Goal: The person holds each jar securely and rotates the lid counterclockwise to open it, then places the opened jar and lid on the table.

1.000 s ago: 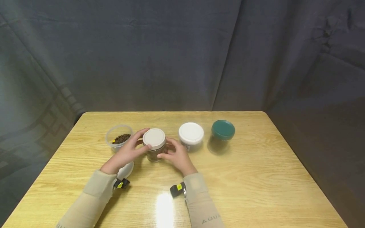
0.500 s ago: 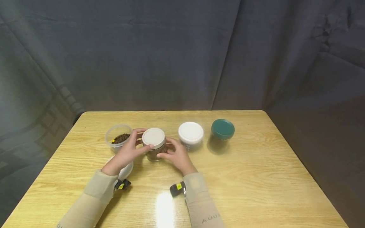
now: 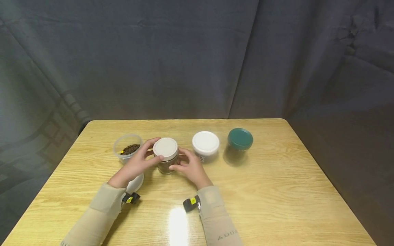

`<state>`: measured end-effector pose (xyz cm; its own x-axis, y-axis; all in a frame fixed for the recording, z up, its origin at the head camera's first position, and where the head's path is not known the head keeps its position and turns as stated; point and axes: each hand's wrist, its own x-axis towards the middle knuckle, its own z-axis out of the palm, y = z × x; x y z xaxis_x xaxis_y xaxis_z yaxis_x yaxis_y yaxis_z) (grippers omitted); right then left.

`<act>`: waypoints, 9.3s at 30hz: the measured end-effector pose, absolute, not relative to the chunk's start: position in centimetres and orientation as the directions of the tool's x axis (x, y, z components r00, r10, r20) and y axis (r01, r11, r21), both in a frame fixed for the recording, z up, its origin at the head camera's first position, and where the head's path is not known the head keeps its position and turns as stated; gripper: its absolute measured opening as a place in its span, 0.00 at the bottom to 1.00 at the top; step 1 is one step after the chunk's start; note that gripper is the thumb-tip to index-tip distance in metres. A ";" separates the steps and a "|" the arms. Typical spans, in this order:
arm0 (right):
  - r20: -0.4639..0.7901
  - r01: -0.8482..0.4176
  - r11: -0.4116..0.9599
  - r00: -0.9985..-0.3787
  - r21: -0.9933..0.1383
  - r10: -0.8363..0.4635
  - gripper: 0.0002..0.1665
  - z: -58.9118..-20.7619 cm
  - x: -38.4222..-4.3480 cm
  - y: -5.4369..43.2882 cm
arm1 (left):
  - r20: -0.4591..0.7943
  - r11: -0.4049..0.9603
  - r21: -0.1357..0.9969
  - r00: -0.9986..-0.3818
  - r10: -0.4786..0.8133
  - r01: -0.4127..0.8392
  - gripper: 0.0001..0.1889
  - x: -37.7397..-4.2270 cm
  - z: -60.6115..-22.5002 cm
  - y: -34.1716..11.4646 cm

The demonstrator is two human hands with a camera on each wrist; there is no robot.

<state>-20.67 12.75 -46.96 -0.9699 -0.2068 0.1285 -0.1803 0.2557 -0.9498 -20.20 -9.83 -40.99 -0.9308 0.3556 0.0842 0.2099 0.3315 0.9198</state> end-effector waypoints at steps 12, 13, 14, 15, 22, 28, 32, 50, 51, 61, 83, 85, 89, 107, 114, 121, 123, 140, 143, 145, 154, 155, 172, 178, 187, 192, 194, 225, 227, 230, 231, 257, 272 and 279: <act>0.124 -0.175 0.251 -0.970 -0.952 -0.208 0.48 -46.8 -20.8 12.7 | 0.067 0.347 0.920 -0.944 0.324 0.184 0.41 -20.2 -41.0 -9.4; 0.123 -0.174 0.251 -0.971 -0.952 -0.205 0.48 -46.7 -20.8 12.7 | 0.065 0.359 0.914 -0.942 0.330 0.189 0.42 -20.2 -41.0 -9.4; 0.124 -0.174 0.250 -0.971 -0.953 -0.205 0.47 -46.7 -20.8 12.7 | 0.066 0.372 0.907 -0.939 0.338 0.198 0.42 -20.2 -41.0 -9.4; 0.124 -0.173 0.249 -0.971 -0.953 -0.204 0.47 -46.7 -20.8 12.7 | 0.067 0.383 0.900 -0.936 0.345 0.205 0.43 -20.2 -40.9 -9.5; 0.105 -0.156 0.268 -0.975 -0.951 -0.194 0.47 -46.7 -20.6 12.7 | 0.077 0.353 0.908 -0.918 0.389 0.226 0.40 -20.4 -41.1 -9.8; 0.094 -0.144 0.256 -0.976 -0.956 -0.198 0.47 -46.9 -20.6 12.8 | 0.074 0.318 0.927 -0.930 0.361 0.197 0.39 -20.2 -41.2 -9.7; 0.090 -0.141 0.255 -0.975 -0.957 -0.202 0.47 -47.0 -20.7 12.8 | 0.084 0.325 0.926 -0.942 0.324 0.194 0.39 -20.1 -41.2 -9.4; 0.093 -0.143 0.240 -0.974 -0.960 -0.207 0.46 -46.9 -20.7 12.7 | 0.075 0.362 0.907 -0.928 0.366 0.215 0.43 -20.2 -41.2 -9.9; 0.092 -0.142 0.240 -0.974 -0.960 -0.206 0.46 -46.9 -20.8 12.7 | 0.079 0.354 0.909 -0.925 0.372 0.220 0.42 -20.2 -41.2 -9.9; 0.105 -0.157 0.236 -0.970 -0.959 -0.218 0.46 -46.7 -20.6 12.7 | 0.144 0.296 0.924 -0.938 0.314 0.241 0.38 -20.2 -41.5 -9.4; 0.131 -0.190 0.284 -0.968 -0.940 -0.214 0.45 -47.0 -20.9 12.8 | 0.107 0.314 0.918 -0.914 0.392 0.242 0.40 -20.5 -41.5 -10.0; 0.130 -0.186 0.274 -0.969 -0.944 -0.211 0.45 -47.0 -20.9 12.8 | 0.113 0.294 0.926 -0.915 0.387 0.239 0.39 -20.5 -41.5 -10.0; 0.120 -0.173 0.267 -0.972 -0.948 -0.203 0.45 -46.7 -20.7 12.7 | 0.119 0.264 0.939 -0.927 0.355 0.222 0.38 -20.4 -41.4 -9.7; 0.127 -0.185 0.282 -0.969 -0.941 -0.213 0.45 -46.9 -20.8 12.7 | 0.091 0.332 0.917 -0.928 0.362 0.220 0.42 -20.4 -41.3 -9.9; 0.123 -0.187 0.293 -0.967 -0.937 -0.225 0.45 -46.8 -20.7 12.8 | 0.129 0.284 0.927 -0.921 0.368 0.244 0.38 -20.4 -41.4 -9.8; 0.124 -0.186 0.285 -0.967 -0.940 -0.221 0.46 -46.8 -20.7 12.7 | 0.140 0.282 0.928 -0.931 0.336 0.242 0.38 -20.4 -41.5 -9.6; 0.122 -0.184 0.289 -0.968 -0.939 -0.219 0.46 -46.8 -20.7 12.7 | 0.142 0.278 0.930 -0.931 0.335 0.241 0.38 -20.4 -41.5 -9.6; 0.124 -0.190 0.298 -0.966 -0.935 -0.226 0.46 -46.9 -20.8 12.8 | 0.111 0.286 0.934 -0.935 0.336 0.214 0.40 -20.4 -41.5 -9.6; 0.120 -0.185 0.303 -0.968 -0.935 -0.220 0.46 -47.0 -20.9 12.8 | 0.096 0.305 0.930 -0.936 0.339 0.206 0.42 -20.4 -41.4 -9.7; 0.120 -0.184 0.304 -0.969 -0.935 -0.218 0.46 -47.0 -20.9 12.8 | 0.097 0.313 0.927 -0.936 0.337 0.209 0.44 -20.3 -41.3 -9.6; 0.129 -0.195 0.302 -0.966 -0.933 -0.224 0.45 -46.9 -20.9 12.8 | 0.453 0.492 0.660 -0.824 0.342 0.567 0.33 -19.8 -40.8 -9.2; 0.133 -0.198 0.297 -0.965 -0.934 -0.225 0.45 -46.9 -21.0 12.8 | 0.494 0.505 0.609 -0.791 0.360 0.611 0.31 -19.8 -40.8 -9.1; 0.147 -0.212 0.275 -0.960 -0.938 -0.240 0.43 -46.9 -21.0 12.7 | 0.621 0.504 0.341 -0.593 0.513 0.794 0.15 -19.7 -41.0 -9.0; 0.147 -0.209 0.259 -0.960 -0.943 -0.237 0.43 -46.9 -21.0 12.8 | 0.600 0.507 0.395 -0.633 0.488 0.766 0.13 -19.6 -40.9 -8.9; 0.140 -0.207 0.284 -0.961 -0.936 -0.238 0.44 -46.9 -20.8 12.8 | 0.574 0.501 0.500 -0.704 0.419 0.706 0.14 -19.2 -40.8 -8.7; 0.122 -0.192 0.311 -0.965 -0.931 -0.231 0.45 -46.8 -20.8 12.8 | 0.571 0.471 0.568 -0.736 0.364 0.675 0.13 -19.3 -40.6 -8.7; 0.119 -0.189 0.312 -0.966 -0.931 -0.229 0.46 -46.8 -20.8 12.7 | 0.576 0.461 0.582 -0.740 0.348 0.670 0.14 -19.3 -40.6 -8.7; 0.186 -0.276 0.347 -0.944 -0.896 -0.272 0.47 -46.3 -20.7 12.1 | 0.659 0.554 0.645 -0.751 -0.053 0.527 0.14 -19.0 -38.2 -10.2; 0.185 -0.272 0.328 -0.945 -0.905 -0.271 0.47 -46.3 -20.8 12.0 | 0.657 0.558 0.645 -0.752 -0.057 0.521 0.14 -19.0 -38.1 -10.3; 0.183 -0.264 0.315 -0.947 -0.911 -0.265 0.46 -46.3 -20.8 11.8 | 0.663 0.556 0.643 -0.746 -0.059 0.527 0.14 -19.1 -38.1 -10.5; 0.181 -0.262 0.314 -0.948 -0.913 -0.262 0.46 -46.3 -20.9 11.7 | 0.666 0.554 0.642 -0.743 -0.060 0.531 0.14 -19.1 -38.1 -10.6; 0.151 -0.253 0.474 -0.958 -0.843 -0.243 0.45 -45.8 -23.2 10.5 | 0.208 0.183 0.953 -0.959 0.190 0.243 0.14 -18.8 -37.1 -11.1; 0.150 -0.253 0.460 -0.957 -0.851 -0.249 0.42 -46.0 -24.1 10.4 | -0.084 0.381 0.918 -0.881 0.466 0.114 0.14 -19.0 -38.2 -11.2; 0.139 -0.235 0.386 -0.955 -0.892 -0.261 0.46 -46.1 -24.3 10.3 | -0.142 0.523 0.842 -0.882 0.449 0.131 0.14 -19.2 -39.3 -10.7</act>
